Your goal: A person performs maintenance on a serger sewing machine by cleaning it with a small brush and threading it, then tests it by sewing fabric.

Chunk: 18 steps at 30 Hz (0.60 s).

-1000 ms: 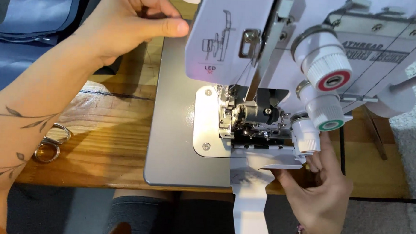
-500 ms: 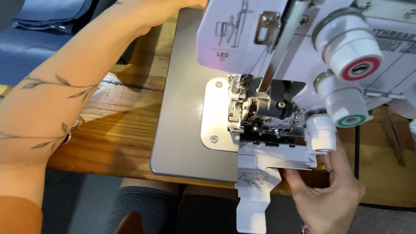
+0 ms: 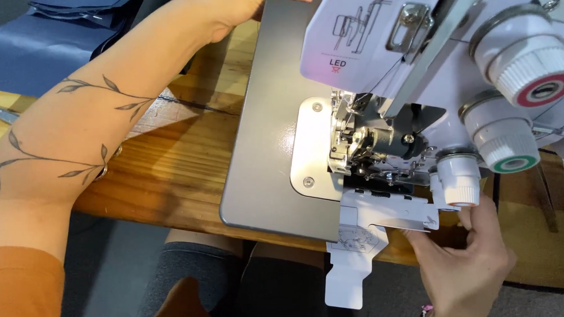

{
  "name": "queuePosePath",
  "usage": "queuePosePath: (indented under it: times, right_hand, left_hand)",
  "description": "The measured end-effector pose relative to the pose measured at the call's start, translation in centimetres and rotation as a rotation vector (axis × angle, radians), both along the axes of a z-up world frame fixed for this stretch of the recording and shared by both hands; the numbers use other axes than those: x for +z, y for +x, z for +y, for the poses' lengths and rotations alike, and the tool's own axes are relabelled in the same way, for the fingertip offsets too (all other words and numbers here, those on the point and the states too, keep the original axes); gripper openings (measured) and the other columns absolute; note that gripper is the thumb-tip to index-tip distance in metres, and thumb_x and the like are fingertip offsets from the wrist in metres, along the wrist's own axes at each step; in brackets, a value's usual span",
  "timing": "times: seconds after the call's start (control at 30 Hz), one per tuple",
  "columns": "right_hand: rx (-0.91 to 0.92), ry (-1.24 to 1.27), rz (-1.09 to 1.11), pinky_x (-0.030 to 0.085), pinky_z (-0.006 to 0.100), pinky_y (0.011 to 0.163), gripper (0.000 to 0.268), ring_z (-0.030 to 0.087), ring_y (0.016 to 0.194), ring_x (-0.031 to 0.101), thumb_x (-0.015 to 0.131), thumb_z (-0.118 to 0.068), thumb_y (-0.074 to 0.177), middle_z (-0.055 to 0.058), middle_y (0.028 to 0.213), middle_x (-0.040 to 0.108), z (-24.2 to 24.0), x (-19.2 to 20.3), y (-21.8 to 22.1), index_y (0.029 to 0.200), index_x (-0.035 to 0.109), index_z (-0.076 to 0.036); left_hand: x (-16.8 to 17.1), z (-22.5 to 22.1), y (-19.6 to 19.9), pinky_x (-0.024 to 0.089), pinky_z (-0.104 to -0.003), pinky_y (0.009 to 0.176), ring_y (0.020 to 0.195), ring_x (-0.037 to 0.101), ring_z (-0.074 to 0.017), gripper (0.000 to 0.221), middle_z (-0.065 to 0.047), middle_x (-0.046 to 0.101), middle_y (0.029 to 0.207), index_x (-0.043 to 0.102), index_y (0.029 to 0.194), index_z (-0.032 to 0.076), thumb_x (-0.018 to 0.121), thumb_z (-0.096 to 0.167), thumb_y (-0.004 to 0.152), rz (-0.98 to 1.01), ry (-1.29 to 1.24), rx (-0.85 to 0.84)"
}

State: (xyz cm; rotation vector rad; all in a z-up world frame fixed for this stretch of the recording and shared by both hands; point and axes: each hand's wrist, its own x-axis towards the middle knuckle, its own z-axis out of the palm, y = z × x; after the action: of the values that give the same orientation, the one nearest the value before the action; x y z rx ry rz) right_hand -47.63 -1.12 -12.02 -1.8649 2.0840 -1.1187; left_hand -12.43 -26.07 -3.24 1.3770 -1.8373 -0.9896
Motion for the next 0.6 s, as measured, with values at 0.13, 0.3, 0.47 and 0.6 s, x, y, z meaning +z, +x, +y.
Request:
queuePosePath:
  times: [0.13,0.3,0.47,0.6]
  right_hand:
    - [0.027,-0.05,0.011,0.052,0.038,0.08,0.068,0.025,0.1,0.059,0.098,-0.01,0.068,0.018,0.11,0.066,-0.2,0.5,0.4,0.126,0.067,0.006]
    - [0.01,-0.072,0.235,0.051,0.062,0.1,0.072,0.055,0.148,0.05,0.099,-0.03,0.067,0.028,0.122,0.073,0.3,-0.2,-0.3,0.121,0.071,0.007]
    - [0.167,-0.011,0.288,0.022,0.067,0.136,0.068,0.036,0.108,0.065,0.097,-0.04,0.058,0.014,0.099,0.065,0.8,2.2,-0.4,0.092,0.056,0.003]
    - [0.182,-0.054,0.196,0.026,0.064,0.137,0.089,0.03,0.106,0.063,0.099,-0.043,0.043,0.01,0.11,0.067,1.5,4.1,0.5,0.107,0.066,0.008]
  left_hand:
    - [-0.2,0.3,-0.4,0.055,-0.023,0.077,0.09,0.069,-0.0061,0.039,0.01,0.072,0.098,0.067,0.105,0.028,0.073,0.054,0.077,0.062,0.042,0.079]
    - [-1.3,-0.5,-0.2,0.06,-0.017,0.084,0.097,0.073,-0.0022,0.026,0.015,0.08,0.107,0.078,0.099,0.031,0.082,0.046,0.079,0.148,0.071,0.132]
    - [-1.6,-0.7,-0.2,0.059,-0.015,0.089,0.103,0.072,-0.0003,0.024,0.012,0.077,0.11,0.075,0.1,0.028,0.079,0.046,0.085,0.143,0.007,0.035]
    - [-1.5,-0.4,-0.3,0.057,-0.018,0.092,0.105,0.071,-0.0012,0.025,0.012,0.075,0.109,0.073,0.097,0.027,0.08,0.048,0.085,0.136,-0.014,0.042]
